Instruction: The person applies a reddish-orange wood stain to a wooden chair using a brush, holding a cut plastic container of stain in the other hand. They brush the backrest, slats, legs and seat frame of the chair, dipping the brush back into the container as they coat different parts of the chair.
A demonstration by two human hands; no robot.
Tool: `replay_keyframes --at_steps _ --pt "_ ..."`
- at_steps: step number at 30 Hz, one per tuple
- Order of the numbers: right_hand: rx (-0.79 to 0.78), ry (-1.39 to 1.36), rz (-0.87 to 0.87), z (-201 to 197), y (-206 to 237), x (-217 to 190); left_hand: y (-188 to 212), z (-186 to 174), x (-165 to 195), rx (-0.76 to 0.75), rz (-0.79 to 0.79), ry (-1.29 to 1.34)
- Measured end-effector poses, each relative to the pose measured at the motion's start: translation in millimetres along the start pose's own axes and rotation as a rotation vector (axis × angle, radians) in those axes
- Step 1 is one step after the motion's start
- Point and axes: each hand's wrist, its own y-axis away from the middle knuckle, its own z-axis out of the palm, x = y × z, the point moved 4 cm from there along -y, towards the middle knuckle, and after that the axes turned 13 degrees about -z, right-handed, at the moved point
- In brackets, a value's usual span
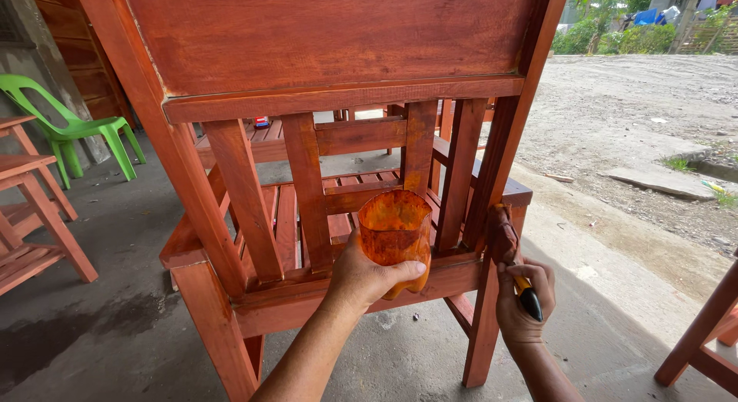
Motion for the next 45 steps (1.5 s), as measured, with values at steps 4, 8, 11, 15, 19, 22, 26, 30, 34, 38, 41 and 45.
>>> replay_keyframes --at_steps 4,8,11,15,19,22,26,30,34,38,41,45 --pt "-0.090 0.006 0.055 -1 42 11 5 -7 -16 0.009 0.025 -0.013" --pt "-0.223 0.077 0.213 -2 69 21 9 -14 -31 0.032 -0.048 -0.022" --pt "-0.117 0.054 0.200 4 74 13 13 -27 -39 0.047 -0.058 -0.002" --pt "-0.070 -0.043 0.332 34 76 -7 21 -52 -47 0.045 0.027 0.106" --pt "-0.124 -0.099 0.311 59 87 -50 25 -78 -55 0.079 0.016 0.062" --pt "-0.170 -0.134 0.268 76 99 -90 31 -94 -66 0.111 -0.019 0.043" --pt "-0.234 -0.264 0.295 104 118 -146 40 -114 -80 0.111 -0.059 0.082" --pt "-0.351 -0.302 0.292 125 132 -193 48 -132 -88 0.143 -0.056 0.130" --pt "-0.438 -0.460 0.267 142 144 -230 59 -150 -91 0.247 -0.042 0.033" --pt "-0.567 -0.828 0.328 162 159 -249 67 -165 -92 0.312 -0.055 -0.012" --pt "-0.419 -0.662 0.075 159 152 -229 69 -175 -89 0.317 -0.026 0.056" --pt "-0.315 -0.502 0.275 138 140 -149 66 -188 -90 0.351 -0.051 0.051"
